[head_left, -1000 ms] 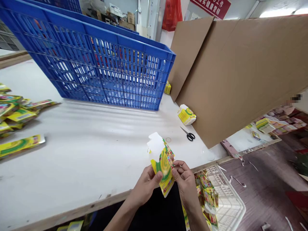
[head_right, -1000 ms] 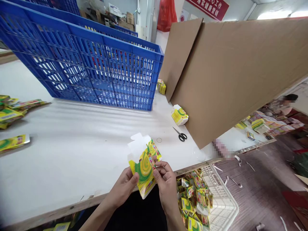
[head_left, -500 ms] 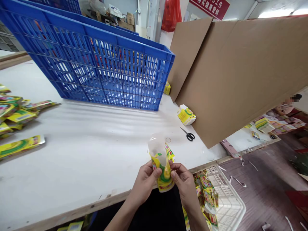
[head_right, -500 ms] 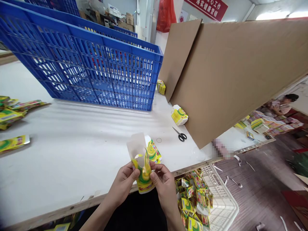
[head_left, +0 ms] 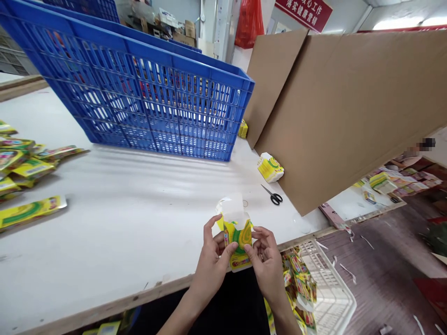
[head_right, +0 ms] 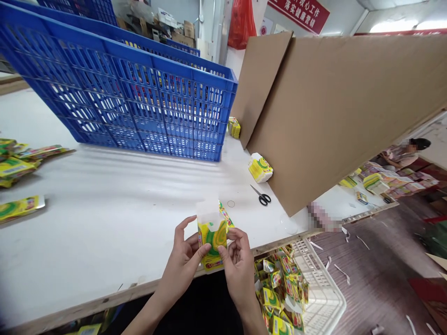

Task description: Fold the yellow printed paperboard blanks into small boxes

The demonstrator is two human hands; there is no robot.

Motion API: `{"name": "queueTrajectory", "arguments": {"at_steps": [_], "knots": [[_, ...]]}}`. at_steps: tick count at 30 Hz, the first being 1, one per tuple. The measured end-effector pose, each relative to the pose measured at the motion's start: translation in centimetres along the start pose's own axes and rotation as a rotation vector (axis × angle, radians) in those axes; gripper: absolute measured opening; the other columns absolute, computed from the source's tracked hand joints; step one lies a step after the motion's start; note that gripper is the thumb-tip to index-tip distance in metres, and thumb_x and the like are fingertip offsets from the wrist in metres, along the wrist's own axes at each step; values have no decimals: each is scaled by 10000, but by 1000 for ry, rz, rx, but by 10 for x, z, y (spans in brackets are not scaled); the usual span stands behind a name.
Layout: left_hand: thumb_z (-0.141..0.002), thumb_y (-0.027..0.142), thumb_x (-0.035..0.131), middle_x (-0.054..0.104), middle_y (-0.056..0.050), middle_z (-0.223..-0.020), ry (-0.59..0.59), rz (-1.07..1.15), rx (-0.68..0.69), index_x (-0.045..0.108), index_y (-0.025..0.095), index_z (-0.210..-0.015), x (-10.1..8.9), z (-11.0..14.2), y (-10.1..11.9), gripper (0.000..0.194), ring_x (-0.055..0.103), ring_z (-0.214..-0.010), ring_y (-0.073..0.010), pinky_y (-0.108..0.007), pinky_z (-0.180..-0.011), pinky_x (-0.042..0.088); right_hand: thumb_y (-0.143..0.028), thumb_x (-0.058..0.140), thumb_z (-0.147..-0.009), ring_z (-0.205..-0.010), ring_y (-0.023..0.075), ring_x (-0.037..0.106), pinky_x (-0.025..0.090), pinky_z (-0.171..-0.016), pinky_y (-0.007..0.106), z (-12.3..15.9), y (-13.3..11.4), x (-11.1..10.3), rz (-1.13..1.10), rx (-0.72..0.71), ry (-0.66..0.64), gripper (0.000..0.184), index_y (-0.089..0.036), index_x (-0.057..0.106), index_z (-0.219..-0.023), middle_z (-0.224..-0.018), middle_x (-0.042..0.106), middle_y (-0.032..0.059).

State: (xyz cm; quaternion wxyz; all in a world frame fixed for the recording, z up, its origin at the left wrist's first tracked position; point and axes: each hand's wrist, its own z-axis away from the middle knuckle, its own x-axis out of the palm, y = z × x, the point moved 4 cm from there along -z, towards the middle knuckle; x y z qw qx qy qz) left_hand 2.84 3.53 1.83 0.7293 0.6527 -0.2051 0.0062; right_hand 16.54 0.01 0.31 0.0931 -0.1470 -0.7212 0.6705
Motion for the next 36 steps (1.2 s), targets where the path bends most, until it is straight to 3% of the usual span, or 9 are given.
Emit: {"name": "queueTrajectory", "arguments": {"at_steps": [3, 7, 14, 19, 23, 26, 29, 32, 36], "knots": [[-900, 302, 555, 656, -92, -1150, -66, -24, 12, 152, 289, -1383, 1, 2, 4, 629, 655, -1006, -208, -364, -882, 508, -335, 622, -864, -707, 125, 539, 505, -708, 268, -1, -2, -3, -24, -22, -75, 473, -248, 471, -1304, -1049, 602, 60], [-924, 323, 513, 596, -119, -1250, -205, -49, -6, 206, 274, -1395, 2, 3, 8, 564, 598, -1116, -223, -387, -976, 454, -341, 577, -898, -828, 158, 592, 518, -788, 303, -1, -7, -5, -104, -30, -171, 424, -263, 495, -1307, -1154, 592, 84], [-925, 329, 509, 604, -112, -1205, -372, -64, -56, 385, 252, -1291, -3, 6, 15, 395, 595, -1087, -236, -390, -966, 444, -344, 585, -896, -893, 177, 627, 516, -781, 289, 1, -12, -6, -183, -11, -285, 456, -272, 457, -1328, -1055, 632, 69], [-922, 312, 503, 632, -76, -1056, -455, -112, -109, 423, 241, -1215, -4, 12, 13, 312, 609, -969, -206, -376, -920, 458, -362, 590, -880, -693, 138, 565, 465, -619, 226, -1, -21, -11, -49, -17, -308, 220, -215, 571, -1043, -799, 602, 9], [-910, 264, 518, 640, -54, -1002, -471, -97, -136, 440, 241, -1147, 0, 14, 9, 251, 607, -950, -189, -329, -885, 467, -389, 533, -910, -537, 100, 442, 359, -501, 207, -4, -23, -15, 57, -23, -286, 217, -197, 562, -813, -653, 491, -35], [-883, 239, 557, 656, -52, -972, -470, -71, -156, 454, 234, -1133, 2, 14, 8, 270, 617, -925, -187, -317, -864, 475, -355, 529, -919, -609, 117, 479, 379, -564, 221, -4, -24, -15, 114, -123, -238, 255, -187, 575, -732, -677, 495, -18], [-891, 261, 554, 658, -82, -1053, -438, -54, -141, 386, 249, -1262, 2, 13, 9, 407, 629, -941, -200, -350, -885, 477, -330, 554, -910, -726, 142, 553, 438, -657, 236, -3, -20, -15, 28, -115, -157, 148, -211, 619, -971, -817, 580, 11], [-903, 284, 545, 649, -110, -1128, -414, -83, -128, 204, 280, -1423, 1, 13, 8, 622, 639, -950, -208, -391, -916, 470, -333, 582, -896, -788, 162, 601, 485, -717, 272, -2, -12, -15, -100, -24, -73, 467, -264, 424, -1330, -945, 628, 31], [-896, 297, 554, 625, -128, -1206, -390, -110, -107, 331, 258, -1404, 0, 11, 6, 556, 615, -1042, -228, -390, -958, 453, -360, 575, -899, -948, 212, 599, 484, -831, 329, -5, -14, -19, -17, -136, -95, 257, -244, 643, -1118, -999, 629, 67]]}}
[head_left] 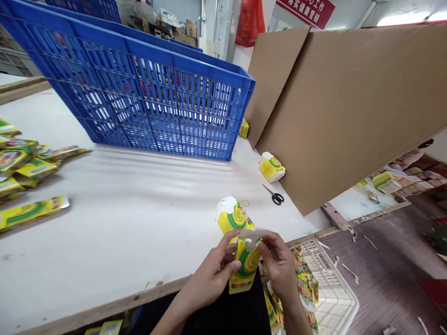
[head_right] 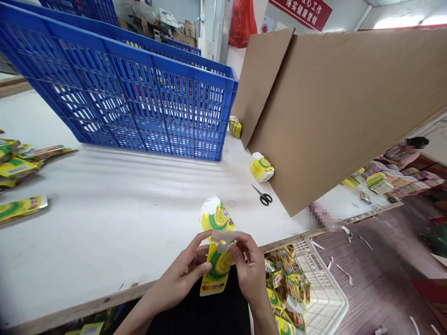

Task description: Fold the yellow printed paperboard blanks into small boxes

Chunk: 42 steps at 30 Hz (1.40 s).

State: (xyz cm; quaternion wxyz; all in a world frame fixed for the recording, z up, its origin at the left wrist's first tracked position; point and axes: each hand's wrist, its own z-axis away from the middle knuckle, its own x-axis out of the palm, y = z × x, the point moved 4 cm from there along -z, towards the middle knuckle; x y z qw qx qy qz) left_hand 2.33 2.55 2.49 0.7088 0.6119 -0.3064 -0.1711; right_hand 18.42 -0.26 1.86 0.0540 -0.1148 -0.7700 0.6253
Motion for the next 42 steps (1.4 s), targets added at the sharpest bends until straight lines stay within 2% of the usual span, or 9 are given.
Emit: {"name": "queueTrajectory", "arguments": {"at_steps": [3, 6, 11, 17, 23, 28, 32, 38, 42], "knots": [[-888, 298, 564, 666, -107, -1126, 45, -9, 11, 437, 244, -1340, -1, -1, -1, 473, 637, -967, -216, -337, -883, 494, -501, 512, -902, -957, 238, 581, 485, -802, 344, -3, -7, -8, 91, -127, -2, 351, -236, 733, -962, -950, 600, 81], [-881, 293, 565, 686, -85, -1048, 108, -116, 7, 486, 240, -1311, 0, -2, -1, 440, 651, -856, -194, -285, -791, 518, -581, 483, -884, -857, 228, 606, 492, -731, 331, -3, -8, -8, 47, -28, -126, 453, -227, 709, -1052, -901, 629, 74], [-896, 290, 513, 678, -85, -1049, 125, -217, 33, 508, 252, -1308, 6, -4, 2, 414, 658, -831, -190, -294, -812, 529, -371, 653, -821, -616, 147, 571, 436, -572, 232, -1, 2, 0, 29, 266, -219, 407, -223, 524, -1178, -716, 653, -16], [-896, 248, 495, 655, -126, -1131, 73, -222, 45, 460, 236, -1346, 9, -5, 1, 452, 653, -889, -203, -356, -894, 505, -299, 642, -808, -447, 93, 390, 287, -462, 192, -2, 12, 0, 184, 290, -159, 366, -216, 496, -1133, -544, 543, -93], [-886, 246, 543, 673, -110, -1102, 60, -55, -25, 407, 241, -1362, 7, -5, 2, 496, 658, -840, -190, -322, -794, 528, -334, 687, -785, -426, 83, 305, 271, -456, 193, -2, 14, -5, 290, 219, -161, 487, -197, 570, -1238, -442, 347, -128], [-873, 249, 581, 696, -85, -1047, 38, 47, -30, 446, 238, -1347, 14, -7, 0, 493, 668, -876, -202, -311, -792, 528, -393, 613, -851, -721, 164, 599, 475, -609, 241, -4, 7, -6, 168, 106, -56, 305, -208, 694, -1081, -853, 674, 39], [-901, 295, 545, 700, -105, -1092, 77, 11, 40, 506, 227, -1318, 24, -11, 0, 424, 675, -915, -223, -343, -824, 541, -386, 617, -858, -926, 228, 636, 510, -766, 312, -2, 0, -11, 72, 95, -54, 240, -219, 704, -1007, -975, 703, 70], [-863, 297, 587, 570, -104, -1364, 340, -365, 146, 553, 245, -1298, 2, -17, -9, 440, 467, -1314, -285, -482, -1129, 312, -418, 632, -823, -925, 282, 557, 402, -844, 424, -3, -4, -80, 744, 18, 193, 248, -222, 720, -947, -938, 660, 96], [-872, 271, 557, 508, -110, -1428, 359, -646, 152, 588, 214, -1245, -12, -24, -26, 378, 361, -1392, -281, -535, -1179, 148, -425, 645, -812, -984, 292, 535, 383, -882, 440, -7, 18, -70, 759, 11, 165, 282, -236, 688, -1017, -998, 633, 98]]}}
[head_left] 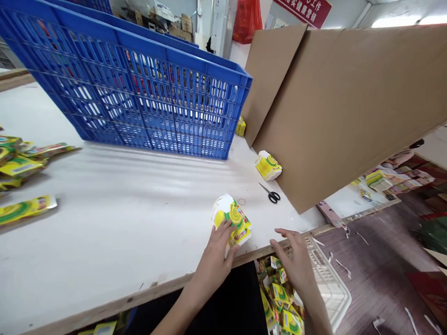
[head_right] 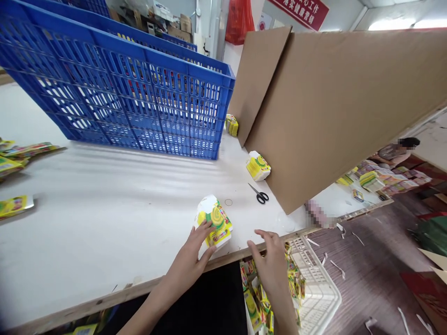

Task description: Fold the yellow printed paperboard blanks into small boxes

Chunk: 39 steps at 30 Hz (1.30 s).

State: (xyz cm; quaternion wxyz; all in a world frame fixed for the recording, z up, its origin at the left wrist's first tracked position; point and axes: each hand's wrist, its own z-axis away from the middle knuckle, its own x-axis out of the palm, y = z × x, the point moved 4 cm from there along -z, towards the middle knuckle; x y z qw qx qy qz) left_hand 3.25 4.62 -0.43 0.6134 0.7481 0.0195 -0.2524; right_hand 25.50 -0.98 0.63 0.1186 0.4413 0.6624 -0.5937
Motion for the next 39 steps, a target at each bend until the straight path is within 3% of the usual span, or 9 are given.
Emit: {"name": "queueTrajectory", "arguments": {"at_steps": [5, 8, 13, 17, 19, 24, 30, 36, 39], "knots": [[-889, 247, 529, 477, -113, -1452, -66, -83, 49, 555, 225, -1270, 7, 4, -4, 382, 350, -1400, -265, -548, -1171, 164, -392, 640, -819, -919, 270, 533, 430, -795, 397, -6, -19, 74, -151, 23, -76, 353, -200, 645, -1116, -1044, 645, 105], [-889, 223, 521, 477, -103, -1453, -82, -88, 45, 531, 236, -1292, 6, 7, -3, 403, 363, -1394, -260, -560, -1170, 160, -362, 638, -813, -861, 255, 524, 424, -770, 385, -11, -25, 92, -159, 8, -63, 315, -186, 652, -1074, -967, 660, 90], [-883, 217, 525, 499, -91, -1438, -79, -69, -2, 556, 235, -1249, 3, 7, -2, 367, 383, -1382, -268, -543, -1168, 200, -417, 641, -799, -858, 245, 521, 418, -783, 386, -9, -26, 80, -202, 27, 50, 300, -187, 672, -989, -957, 660, 85], [-888, 312, 551, 640, -115, -1208, 200, 204, -100, 567, 199, -1147, -11, 5, 3, 283, 588, -1162, -271, -470, -1047, 418, -457, 597, -846, -789, 204, 581, 465, -731, 338, 3, -26, 69, -603, 230, 65, 287, -182, 641, -914, -875, 670, 59], [-869, 333, 593, 660, -113, -1117, 272, 407, -110, 559, 183, -1108, -15, 4, 8, 284, 629, -1063, -251, -416, -974, 478, -444, 652, -817, -776, 194, 620, 492, -715, 322, 10, -28, 70, -856, 347, 24, 291, -193, 611, -957, -853, 681, 36], [-815, 399, 675, 655, -134, -1186, 44, 850, -85, 589, 173, -1164, -7, -1, 12, 425, 607, -1110, -271, -359, -922, 502, -351, 748, -763, -713, 165, 654, 510, -672, 283, 25, -41, 82, -1212, 471, -147, 313, -213, 593, -997, -786, 693, 2], [-707, 542, 727, 639, -135, -1250, -141, 995, -126, 590, 195, -1244, -1, 3, 5, 654, 567, -1180, -316, -400, -994, 451, -318, 769, -746, -775, 161, 660, 508, -726, 279, 32, -51, 86, -1275, 477, -250, 224, -198, 644, -887, -855, 717, 25], [-668, 502, 775, 688, -121, -1170, -128, 910, -143, 663, 189, -1165, -6, 3, 22, 598, 619, -1098, -308, -383, -962, 475, -318, 782, -725, -927, 190, 650, 482, -854, 307, 32, -51, 80, -1175, 393, -265, 240, -202, 668, -902, -989, 717, 44], [-686, 470, 776, 694, -118, -1165, -106, 902, -152, 674, 182, -1143, -7, 4, 24, 549, 624, -1095, -299, -373, -961, 482, -333, 785, -715, -908, 193, 645, 475, -856, 311, 31, -54, 75, -1100, 357, -284, 274, -196, 670, -922, -982, 716, 51]]}}
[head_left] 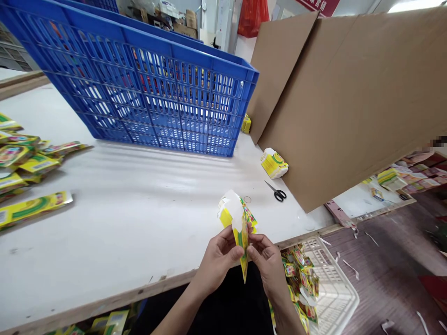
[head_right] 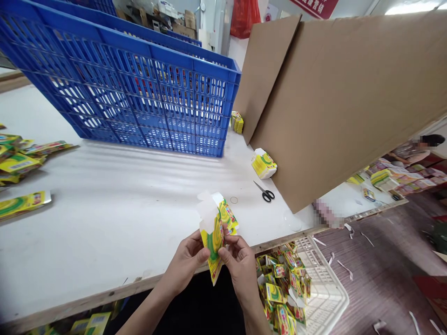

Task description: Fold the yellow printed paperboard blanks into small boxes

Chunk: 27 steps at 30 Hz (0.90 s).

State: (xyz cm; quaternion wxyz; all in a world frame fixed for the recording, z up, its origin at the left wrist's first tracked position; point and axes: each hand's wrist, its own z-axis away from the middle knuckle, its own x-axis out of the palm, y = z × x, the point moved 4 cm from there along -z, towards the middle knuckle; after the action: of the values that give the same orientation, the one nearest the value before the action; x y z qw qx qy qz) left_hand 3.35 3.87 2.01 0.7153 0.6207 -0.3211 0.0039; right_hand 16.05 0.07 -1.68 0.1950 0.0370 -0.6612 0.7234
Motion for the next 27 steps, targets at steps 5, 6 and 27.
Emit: {"name": "queueTrajectory", "arguments": {"at_steps": [5, 6, 27], "knots": [[-804, 430, 681, 727, -105, -1096, 123, 68, -80, 681, 178, -1114, -9, 4, -9, 400, 665, -1032, -280, -369, -897, 526, -335, 750, -751, -781, 172, 631, 491, -752, 292, 3, -6, 5, 84, -7, -56, 202, -184, 646, -837, -830, 699, 31], [-808, 441, 672, 735, -109, -1069, 136, 74, -109, 683, 169, -1111, -10, 4, -10, 407, 674, -1011, -283, -370, -878, 535, -334, 741, -761, -770, 170, 627, 491, -740, 291, 3, -7, 5, 110, -20, -58, 195, -183, 633, -821, -817, 691, 29], [-791, 568, 611, 696, -65, -760, 41, -66, -286, 729, 161, -830, -4, 11, -15, 426, 634, -730, -184, -268, -709, 504, -45, 467, -845, -894, 195, 562, 489, -779, 303, 3, -40, 13, 888, -533, -203, 219, -215, 572, -933, -922, 541, 55]]}}
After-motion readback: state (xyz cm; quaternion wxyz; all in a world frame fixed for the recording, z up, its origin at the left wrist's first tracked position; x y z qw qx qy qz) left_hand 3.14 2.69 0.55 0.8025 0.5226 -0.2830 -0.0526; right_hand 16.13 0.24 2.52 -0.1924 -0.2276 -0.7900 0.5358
